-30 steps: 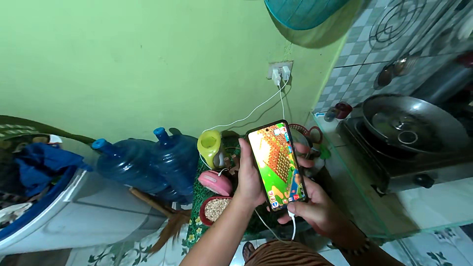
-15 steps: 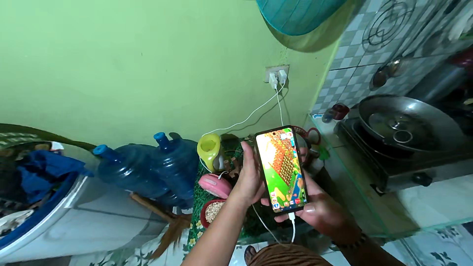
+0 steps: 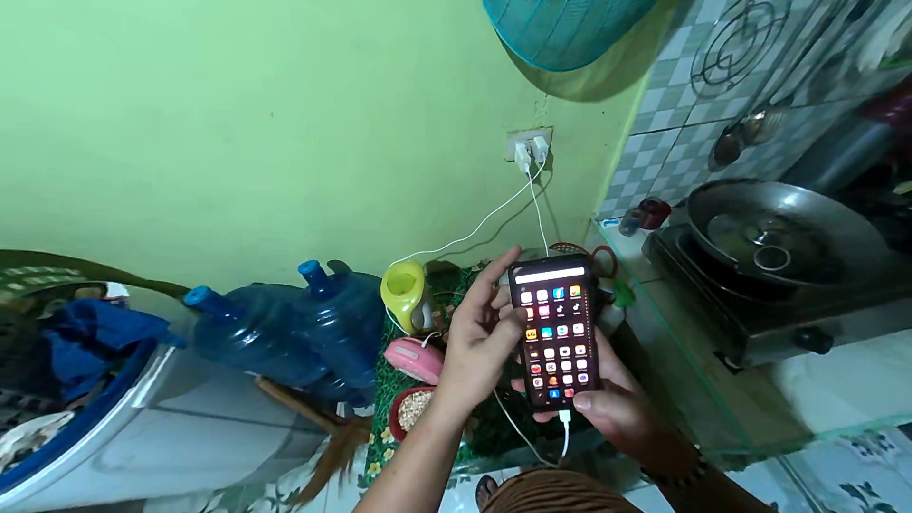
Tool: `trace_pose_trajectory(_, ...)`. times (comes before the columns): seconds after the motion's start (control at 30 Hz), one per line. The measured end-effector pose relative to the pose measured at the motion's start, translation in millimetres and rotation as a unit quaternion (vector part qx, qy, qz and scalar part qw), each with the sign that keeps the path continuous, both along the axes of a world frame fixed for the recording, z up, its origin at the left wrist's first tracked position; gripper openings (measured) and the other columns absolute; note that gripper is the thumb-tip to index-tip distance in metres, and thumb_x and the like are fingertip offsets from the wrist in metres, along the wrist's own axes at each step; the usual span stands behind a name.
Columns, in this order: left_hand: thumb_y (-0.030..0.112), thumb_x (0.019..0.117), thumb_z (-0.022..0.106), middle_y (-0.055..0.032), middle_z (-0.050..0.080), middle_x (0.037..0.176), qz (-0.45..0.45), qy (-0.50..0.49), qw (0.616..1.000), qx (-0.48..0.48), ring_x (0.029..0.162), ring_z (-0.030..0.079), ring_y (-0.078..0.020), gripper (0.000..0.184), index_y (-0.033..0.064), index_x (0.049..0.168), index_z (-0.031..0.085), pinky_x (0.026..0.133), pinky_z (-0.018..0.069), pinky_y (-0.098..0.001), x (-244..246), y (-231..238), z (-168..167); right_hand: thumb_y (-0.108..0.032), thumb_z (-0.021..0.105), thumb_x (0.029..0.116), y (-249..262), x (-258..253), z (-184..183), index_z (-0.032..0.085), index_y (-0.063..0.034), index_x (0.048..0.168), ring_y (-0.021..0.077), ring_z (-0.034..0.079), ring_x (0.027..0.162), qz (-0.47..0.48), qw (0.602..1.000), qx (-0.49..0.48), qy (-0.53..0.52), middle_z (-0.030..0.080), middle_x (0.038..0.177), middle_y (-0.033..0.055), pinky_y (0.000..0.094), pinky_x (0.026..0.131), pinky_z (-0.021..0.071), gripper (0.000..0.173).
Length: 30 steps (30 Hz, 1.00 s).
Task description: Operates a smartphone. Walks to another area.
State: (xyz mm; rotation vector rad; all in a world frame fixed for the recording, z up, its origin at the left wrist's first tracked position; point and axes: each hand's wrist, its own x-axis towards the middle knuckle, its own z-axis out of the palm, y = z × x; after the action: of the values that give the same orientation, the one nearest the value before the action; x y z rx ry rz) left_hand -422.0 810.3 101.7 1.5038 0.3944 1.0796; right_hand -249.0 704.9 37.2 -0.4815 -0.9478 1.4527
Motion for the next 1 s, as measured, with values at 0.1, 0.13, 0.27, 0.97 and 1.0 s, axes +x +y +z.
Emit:
trace_pose_trajectory(0.1, -0.001, 0.098, 0.054, -0.0158, 0.072, 0.113, 0.033, -0.007, 0.999, -0.006, 0.09, 0.073, -0.0206, 0.053, 0.0092, 0.149, 0.046, 0.079, 0.0626, -0.034, 4.6, -5.1, 3.5, 0.002, 0.06, 0.0864, -3.2, 0.2, -1.6, 0.014, -0.0156, 0.158, 0.0441, 0.063, 0.122, -0.01, 1.0, 0.002, -0.017, 0.056, 0.141, 0.0194, 0.0584, 0.081, 0.0635, 0.087)
trace_pose_trajectory(0.13, -0.001, 0.097, 0.055, -0.0155, 0.072, 0.112, 0.042, -0.006, 0.999, -0.007, 0.089, 0.073, -0.0206, 0.052, 0.0083, 0.147, 0.047, 0.078, 0.0629, -0.0337, 6.2, -7.1, 4.8, 0.003, 0.059, 0.086, -4.2, 0.1, -1.7, 0.014, -0.0155, 0.159, 0.044, 0.063, 0.122, -0.011, 1.0, 0.002, -0.019, 0.056, 0.141, 0.0192, 0.0589, 0.081, 0.0634, 0.087)
trace_pose_trajectory(0.27, -0.003, 0.0924, 0.063, -0.0151, 0.072, 0.11, 0.067, -0.01, 0.998, -0.006, 0.087, 0.074, -0.0215, 0.053, 0.0065, 0.142, 0.047, 0.077, 0.0639, -0.034, 14.1, -13.5, 7.2, 0.003, 0.059, 0.0883, -6.2, 0.8, -4.5, 0.017, -0.0164, 0.158, 0.0419, 0.063, 0.123, -0.006, 0.999, 0.017, -0.031, 0.056, 0.142, 0.0171, 0.0569, 0.083, 0.0635, 0.083)
trace_pose_trajectory(0.97, 0.005, 0.0978, 0.055, -0.0125, 0.07, 0.115, 0.06, -0.018, 0.998, 0.02, 0.095, 0.073, -0.018, 0.05, 0.0046, 0.146, 0.04, 0.082, 0.0627, -0.0323, 19.2, -20.6, 4.7, -0.003, 0.063, 0.0884, -9.4, 3.7, -10.3, 0.02, -0.0199, 0.157, 0.0377, 0.064, 0.122, -0.004, 0.999, 0.032, 0.001, 0.058, 0.141, 0.0139, 0.0517, 0.082, 0.0642, 0.082)
trace_pose_trajectory(1.0, 0.005, 0.0978, 0.055, -0.0123, 0.07, 0.114, 0.061, -0.015, 0.998, 0.019, 0.094, 0.072, -0.0178, 0.05, 0.0046, 0.146, 0.041, 0.082, 0.0625, -0.0321, 18.2, -19.8, 4.3, -0.003, 0.063, 0.0886, -9.1, 3.9, -10.9, 0.02, -0.0193, 0.157, 0.0392, 0.064, 0.122, -0.001, 0.999, 0.033, 0.005, 0.057, 0.142, 0.015, 0.0529, 0.082, 0.0641, 0.082)
